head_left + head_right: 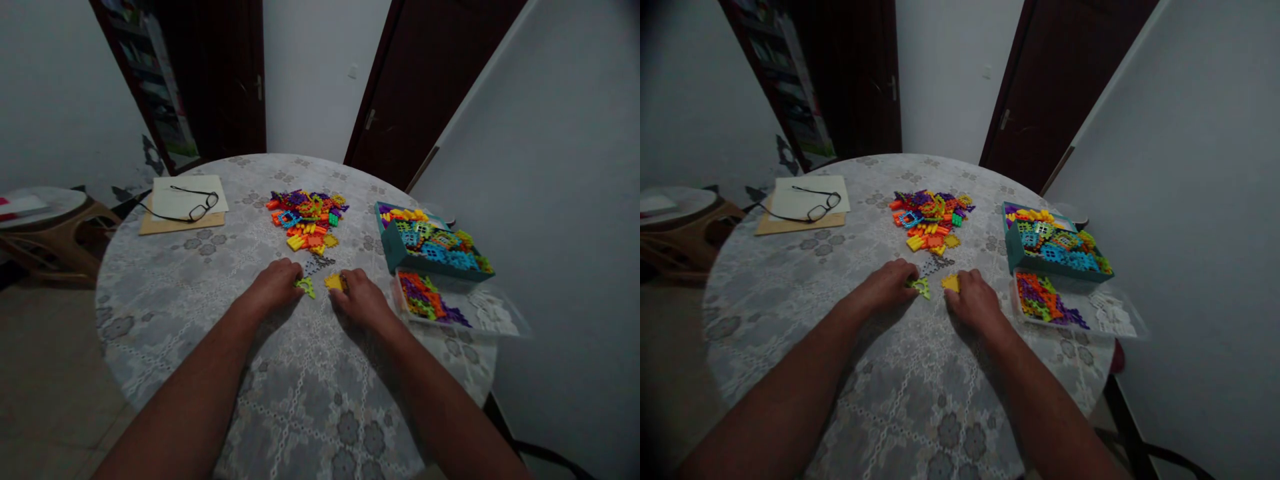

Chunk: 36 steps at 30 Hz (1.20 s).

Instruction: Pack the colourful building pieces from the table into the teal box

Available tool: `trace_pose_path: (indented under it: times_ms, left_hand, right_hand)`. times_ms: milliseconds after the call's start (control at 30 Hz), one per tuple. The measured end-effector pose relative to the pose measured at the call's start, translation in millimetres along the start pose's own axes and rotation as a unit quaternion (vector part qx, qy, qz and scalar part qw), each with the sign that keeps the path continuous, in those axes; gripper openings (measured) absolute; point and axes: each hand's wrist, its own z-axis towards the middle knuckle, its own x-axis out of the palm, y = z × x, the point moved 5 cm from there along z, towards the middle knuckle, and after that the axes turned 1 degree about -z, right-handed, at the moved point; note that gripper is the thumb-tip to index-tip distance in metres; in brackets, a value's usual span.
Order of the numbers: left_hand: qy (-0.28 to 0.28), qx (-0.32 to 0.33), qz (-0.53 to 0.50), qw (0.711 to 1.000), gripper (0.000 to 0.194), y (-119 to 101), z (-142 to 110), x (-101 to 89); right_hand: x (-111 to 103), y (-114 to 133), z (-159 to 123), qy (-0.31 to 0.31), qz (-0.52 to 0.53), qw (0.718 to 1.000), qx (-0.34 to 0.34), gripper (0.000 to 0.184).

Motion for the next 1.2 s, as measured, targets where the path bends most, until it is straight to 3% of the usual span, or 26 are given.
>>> trace_pose_path:
  times_ms: [267, 500, 800, 1033, 1200]
  left_hand:
    - [0.016, 0.0, -0.021, 1.0, 0.023, -11, -4, -1.7]
    - [-0.028, -0.032, -0.061, 0.997, 0.065, -10, 2, 1.9]
    - [-0.063, -0.016, 0.018, 0.998, 0.041, -20, 3, 9.5]
    - [-0.064, -0.023, -0.003, 0.998, 0.023, -19, 3, 6.2]
    - [-0.07, -0.042, -0.03, 0.996, 0.051, -18, 3, 5.6]
  right_hand:
    - [9, -1, -3, -0.023, 0.024, 0.999, 0.032, 0.053]
    - [8, 5, -6, -0.027, 0.003, 0.999, 0.021, 0.042]
    - [7, 15, 26, -0.083, 0.038, 0.991, -0.095, 0.04]
    - [17, 21, 58, -0.072, 0.012, 0.997, -0.02, 0.035]
    - [22, 13, 64, -0.074, 0.02, 0.997, 0.01, 0.025]
